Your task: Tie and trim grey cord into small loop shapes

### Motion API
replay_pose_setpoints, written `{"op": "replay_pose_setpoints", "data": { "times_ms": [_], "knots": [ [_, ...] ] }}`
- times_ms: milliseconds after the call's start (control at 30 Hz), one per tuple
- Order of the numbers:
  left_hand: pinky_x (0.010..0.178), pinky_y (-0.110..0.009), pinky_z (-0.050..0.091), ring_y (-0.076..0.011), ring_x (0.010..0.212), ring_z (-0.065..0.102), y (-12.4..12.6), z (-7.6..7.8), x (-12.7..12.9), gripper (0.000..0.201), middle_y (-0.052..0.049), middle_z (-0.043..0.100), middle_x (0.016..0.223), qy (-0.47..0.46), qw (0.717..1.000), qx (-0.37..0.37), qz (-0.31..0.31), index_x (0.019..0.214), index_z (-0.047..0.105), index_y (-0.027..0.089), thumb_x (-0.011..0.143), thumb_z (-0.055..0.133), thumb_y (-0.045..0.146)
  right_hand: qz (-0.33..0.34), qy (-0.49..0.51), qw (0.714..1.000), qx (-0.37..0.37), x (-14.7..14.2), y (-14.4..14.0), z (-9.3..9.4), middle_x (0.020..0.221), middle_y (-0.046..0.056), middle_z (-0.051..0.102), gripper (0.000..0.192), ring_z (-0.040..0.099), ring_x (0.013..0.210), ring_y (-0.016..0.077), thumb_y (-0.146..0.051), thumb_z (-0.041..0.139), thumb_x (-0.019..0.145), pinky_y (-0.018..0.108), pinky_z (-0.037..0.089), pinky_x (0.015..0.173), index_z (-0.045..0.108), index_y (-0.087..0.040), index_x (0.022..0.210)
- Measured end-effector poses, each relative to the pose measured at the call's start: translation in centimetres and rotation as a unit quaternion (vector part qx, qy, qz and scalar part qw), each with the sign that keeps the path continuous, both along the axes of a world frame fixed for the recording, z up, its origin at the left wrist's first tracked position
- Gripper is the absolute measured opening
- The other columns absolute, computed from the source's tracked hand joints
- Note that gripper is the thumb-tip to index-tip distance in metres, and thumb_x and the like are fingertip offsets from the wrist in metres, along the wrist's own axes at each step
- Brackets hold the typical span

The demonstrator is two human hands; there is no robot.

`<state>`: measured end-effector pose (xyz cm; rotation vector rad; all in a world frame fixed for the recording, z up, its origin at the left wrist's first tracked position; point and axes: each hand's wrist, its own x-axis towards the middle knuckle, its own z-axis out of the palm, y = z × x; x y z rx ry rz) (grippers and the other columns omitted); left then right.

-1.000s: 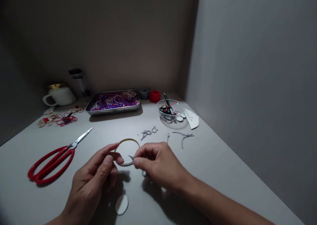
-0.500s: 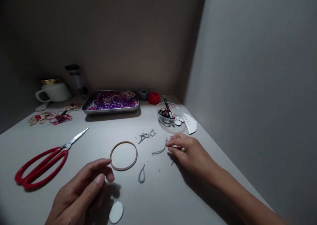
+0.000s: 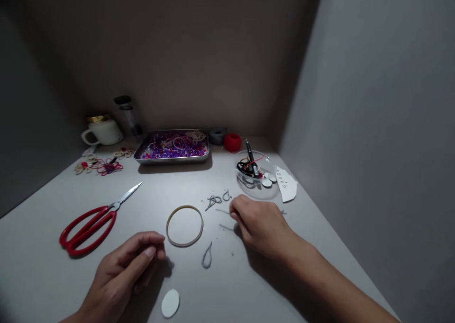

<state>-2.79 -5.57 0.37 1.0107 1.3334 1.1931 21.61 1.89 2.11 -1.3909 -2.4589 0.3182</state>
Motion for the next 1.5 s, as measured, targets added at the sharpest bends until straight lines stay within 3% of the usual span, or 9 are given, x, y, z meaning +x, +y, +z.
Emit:
{"op": "replay_pose_setpoints", "data": {
  "times_ms": [100,233,333,900,1100,1233,1333,1400,1500],
  "knots": [
    [0.040,-0.019,0.030,-0.0062,0.043,0.039,0.0,-0.2,-0.4,0.015,-0.001,0.060,0.062,0.010,0.999,0.001,-0.046,0.080,0.064,0.015,0.079,0.055,0.027,-0.059,0.194,0.979,-0.025,-1.4,0.3,2.1,0.066,0.000,0.053,0.009,0.046,0.054,0.0129,-0.021,0.043,0.086,0.027,0.035,0.052,0.048,-0.021,0.079],
    [0.041,-0.019,0.030,-0.0072,0.045,0.042,0.0,-0.3,-0.6,0.013,0.000,0.059,0.061,0.031,0.996,0.007,-0.083,0.079,0.064,0.016,0.079,0.055,0.025,-0.072,0.637,0.748,-0.171,-3.6,1.3,5.1,0.065,-0.004,0.052,0.011,0.041,0.044,0.0058,-0.025,0.057,0.079,0.020,0.032,0.042,0.050,-0.020,0.072],
    [0.040,-0.019,0.029,-0.0070,0.044,0.042,0.2,0.1,-0.4,0.012,0.001,0.058,0.060,0.016,0.996,0.003,-0.082,0.080,0.063,0.015,0.078,0.054,0.023,-0.078,0.692,0.678,-0.234,-5.3,1.2,5.7,0.067,-0.005,0.056,0.015,0.044,0.044,0.0040,-0.028,0.063,0.073,0.016,0.035,0.041,0.050,-0.020,0.072],
    [0.039,-0.019,0.025,-0.0056,0.038,0.035,1.5,1.1,-0.4,0.016,0.005,0.046,0.046,-0.021,0.997,-0.024,-0.074,0.069,0.064,0.012,0.070,0.062,0.028,-0.088,0.684,0.574,-0.442,-9.8,-4.4,-0.8,0.064,0.000,0.065,0.015,0.047,0.040,0.0028,-0.022,0.070,0.069,0.012,0.037,0.036,0.059,-0.014,0.063],
    [0.044,-0.021,0.034,-0.0105,0.048,0.045,0.2,0.7,0.4,0.016,-0.001,0.055,0.059,0.109,0.974,0.080,-0.180,0.074,0.065,0.015,0.080,0.054,0.025,-0.110,0.771,0.511,-0.362,-6.5,0.6,4.8,0.059,-0.005,0.061,0.016,0.043,0.039,0.0008,-0.018,0.066,0.064,0.010,0.038,0.036,0.052,-0.016,0.056],
    [0.058,-0.029,0.044,-0.0191,0.063,0.057,-0.2,4.1,3.7,0.024,-0.011,0.063,0.074,0.186,0.874,0.236,-0.382,0.089,0.067,0.013,0.078,0.046,0.013,-0.061,0.822,0.489,-0.285,-5.3,2.1,10.5,0.057,-0.008,0.055,0.018,0.040,0.038,0.0001,-0.019,0.049,0.079,0.008,0.036,0.036,0.051,-0.018,0.061],
    [0.060,-0.039,0.046,-0.0301,0.071,0.057,-0.3,5.5,8.5,0.036,-0.019,0.064,0.085,0.325,0.822,0.243,-0.401,0.098,0.065,0.008,0.064,0.055,0.014,-0.013,0.835,0.501,-0.226,-6.2,2.2,12.5,0.058,-0.008,0.056,0.023,0.040,0.038,0.0013,-0.016,0.045,0.083,0.011,0.036,0.037,0.047,-0.020,0.061],
    [0.068,-0.048,0.044,-0.0387,0.081,0.055,-2.0,3.1,12.0,0.044,-0.025,0.063,0.088,0.359,0.780,0.291,-0.422,0.096,0.066,0.003,0.055,0.065,0.019,0.006,0.829,0.531,-0.172,-6.9,2.8,12.6,0.059,-0.008,0.057,0.021,0.043,0.040,0.0023,-0.016,0.047,0.082,0.013,0.037,0.038,0.047,-0.021,0.061],
    [0.068,-0.047,0.041,-0.0372,0.084,0.055,-8.9,-5.9,15.2,0.024,-0.023,0.066,0.084,0.283,0.771,0.291,-0.490,0.088,0.069,0.012,0.068,0.061,0.023,-0.006,0.799,0.592,-0.106,-7.6,4.6,12.0,0.061,-0.007,0.059,0.017,0.045,0.040,0.0031,-0.019,0.054,0.079,0.015,0.038,0.039,0.048,-0.021,0.063]
  ]
}}
